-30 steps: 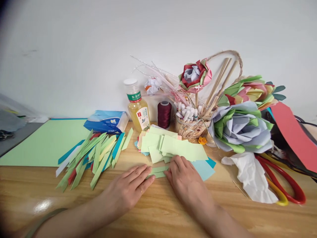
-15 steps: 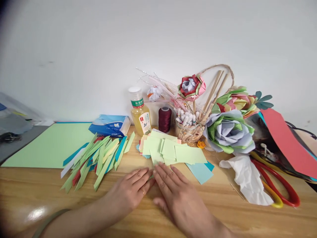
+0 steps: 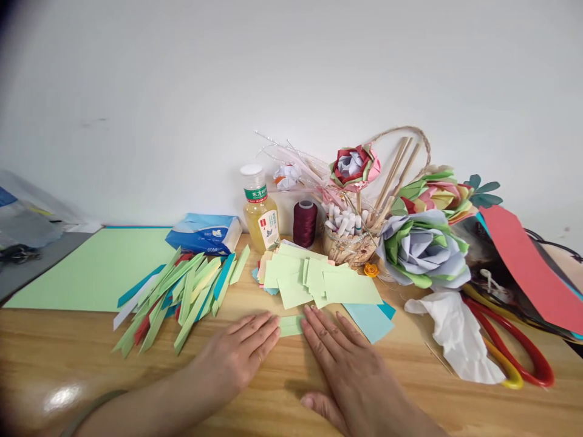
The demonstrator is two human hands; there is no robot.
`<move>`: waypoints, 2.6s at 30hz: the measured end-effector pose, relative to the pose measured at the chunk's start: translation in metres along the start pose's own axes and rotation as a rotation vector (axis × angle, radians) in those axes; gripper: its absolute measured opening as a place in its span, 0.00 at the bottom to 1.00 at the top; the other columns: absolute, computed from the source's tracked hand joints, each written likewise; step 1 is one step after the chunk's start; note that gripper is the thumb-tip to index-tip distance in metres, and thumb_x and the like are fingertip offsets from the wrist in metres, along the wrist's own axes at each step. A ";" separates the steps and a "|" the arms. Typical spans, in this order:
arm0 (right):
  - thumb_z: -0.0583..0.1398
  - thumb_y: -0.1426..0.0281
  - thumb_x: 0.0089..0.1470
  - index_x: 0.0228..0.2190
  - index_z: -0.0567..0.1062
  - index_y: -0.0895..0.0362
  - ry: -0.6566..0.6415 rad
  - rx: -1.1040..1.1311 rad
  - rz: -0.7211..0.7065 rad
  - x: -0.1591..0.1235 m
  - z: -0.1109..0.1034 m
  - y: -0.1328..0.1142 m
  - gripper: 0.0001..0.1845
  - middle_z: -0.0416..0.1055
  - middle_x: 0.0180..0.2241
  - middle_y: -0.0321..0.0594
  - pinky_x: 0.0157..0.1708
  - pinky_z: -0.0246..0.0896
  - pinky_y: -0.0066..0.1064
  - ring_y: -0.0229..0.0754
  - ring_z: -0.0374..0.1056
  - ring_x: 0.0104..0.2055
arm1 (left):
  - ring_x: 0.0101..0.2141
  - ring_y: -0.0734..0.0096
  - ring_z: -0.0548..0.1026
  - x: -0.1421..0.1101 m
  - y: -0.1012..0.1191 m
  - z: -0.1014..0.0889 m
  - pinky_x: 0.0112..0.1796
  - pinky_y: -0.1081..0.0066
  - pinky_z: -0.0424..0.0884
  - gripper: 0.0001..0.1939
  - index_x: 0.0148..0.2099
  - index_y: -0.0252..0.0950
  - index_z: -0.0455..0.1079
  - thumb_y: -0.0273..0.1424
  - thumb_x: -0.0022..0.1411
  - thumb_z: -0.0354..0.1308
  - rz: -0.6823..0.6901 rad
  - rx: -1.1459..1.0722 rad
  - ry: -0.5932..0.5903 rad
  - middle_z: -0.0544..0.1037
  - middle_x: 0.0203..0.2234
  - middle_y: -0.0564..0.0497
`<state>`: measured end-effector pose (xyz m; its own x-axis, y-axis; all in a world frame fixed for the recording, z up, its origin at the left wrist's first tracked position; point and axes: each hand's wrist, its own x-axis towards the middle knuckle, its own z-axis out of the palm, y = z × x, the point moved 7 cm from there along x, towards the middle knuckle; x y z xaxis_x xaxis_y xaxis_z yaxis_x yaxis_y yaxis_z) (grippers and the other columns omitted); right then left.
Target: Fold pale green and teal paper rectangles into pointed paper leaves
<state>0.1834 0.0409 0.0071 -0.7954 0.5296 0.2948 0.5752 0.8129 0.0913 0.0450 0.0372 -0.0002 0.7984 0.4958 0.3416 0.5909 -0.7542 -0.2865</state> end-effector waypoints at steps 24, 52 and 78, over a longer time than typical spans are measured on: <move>0.50 0.74 0.62 0.38 0.73 0.59 0.147 0.172 0.109 0.011 -0.036 -0.001 0.12 0.74 0.36 0.44 0.36 0.67 0.33 0.42 0.70 0.38 | 0.38 0.62 0.73 0.009 -0.005 -0.038 0.44 0.62 0.71 0.11 0.36 0.29 0.72 0.22 0.60 0.47 0.004 -0.283 0.270 0.77 0.32 0.44; 0.53 0.74 0.59 0.27 0.67 0.55 0.034 0.258 0.398 0.026 -0.008 0.018 0.09 0.68 0.27 0.37 0.30 0.60 0.31 0.41 0.64 0.30 | 0.38 0.65 0.65 0.022 -0.029 0.002 0.40 0.63 0.68 0.05 0.32 0.35 0.66 0.23 0.62 0.53 -0.479 -0.561 -0.056 0.69 0.32 0.51; 0.55 0.75 0.58 0.27 0.65 0.55 0.028 0.131 0.512 0.021 0.003 0.024 0.08 0.67 0.28 0.37 0.28 0.60 0.31 0.42 0.66 0.31 | 0.36 0.67 0.68 0.027 -0.036 0.006 0.38 0.67 0.66 0.11 0.34 0.37 0.69 0.16 0.58 0.53 -0.468 -0.663 -0.015 0.72 0.30 0.54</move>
<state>0.1802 0.0722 0.0126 -0.4126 0.8614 0.2961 0.8584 0.4765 -0.1899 0.0458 0.0803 0.0142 0.4897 0.8252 0.2815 0.6761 -0.5632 0.4750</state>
